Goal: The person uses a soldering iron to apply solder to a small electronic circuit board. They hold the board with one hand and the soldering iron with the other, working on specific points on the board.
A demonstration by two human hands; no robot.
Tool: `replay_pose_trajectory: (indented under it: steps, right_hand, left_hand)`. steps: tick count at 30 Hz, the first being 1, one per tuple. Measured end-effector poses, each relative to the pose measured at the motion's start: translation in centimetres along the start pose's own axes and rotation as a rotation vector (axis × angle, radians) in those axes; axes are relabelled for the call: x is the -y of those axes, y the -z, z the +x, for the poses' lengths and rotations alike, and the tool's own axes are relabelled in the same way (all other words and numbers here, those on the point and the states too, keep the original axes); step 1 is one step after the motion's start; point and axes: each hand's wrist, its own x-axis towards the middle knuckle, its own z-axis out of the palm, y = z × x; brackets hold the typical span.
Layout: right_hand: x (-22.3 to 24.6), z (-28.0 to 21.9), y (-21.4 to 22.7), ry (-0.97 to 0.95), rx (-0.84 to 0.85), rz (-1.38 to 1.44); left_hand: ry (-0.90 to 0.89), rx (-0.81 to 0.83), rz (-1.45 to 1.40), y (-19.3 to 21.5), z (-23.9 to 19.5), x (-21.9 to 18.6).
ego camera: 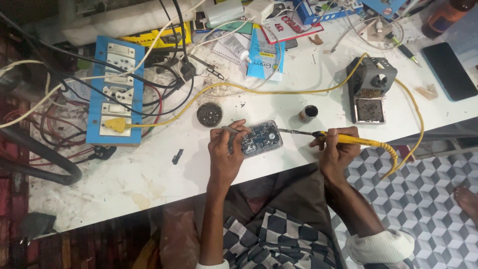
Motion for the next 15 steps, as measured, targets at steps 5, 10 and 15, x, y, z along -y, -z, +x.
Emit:
replay_pose_trajectory:
  steps: [5, 10, 15]
  right_hand:
    - [0.21, 0.17, -0.2, -0.01, -0.005, 0.011]
    - [0.23, 0.34, -0.25, -0.025, 0.002, -0.011]
    - [0.09, 0.68, -0.24, -0.038, 0.031, -0.024]
  left_hand:
    - [0.031, 0.003, -0.027, -0.11, -0.04, 0.04]
    - [0.031, -0.001, -0.031, -0.03, 0.07, 0.05]
    - [0.017, -0.007, -0.016, -0.06, 0.24, 0.17]
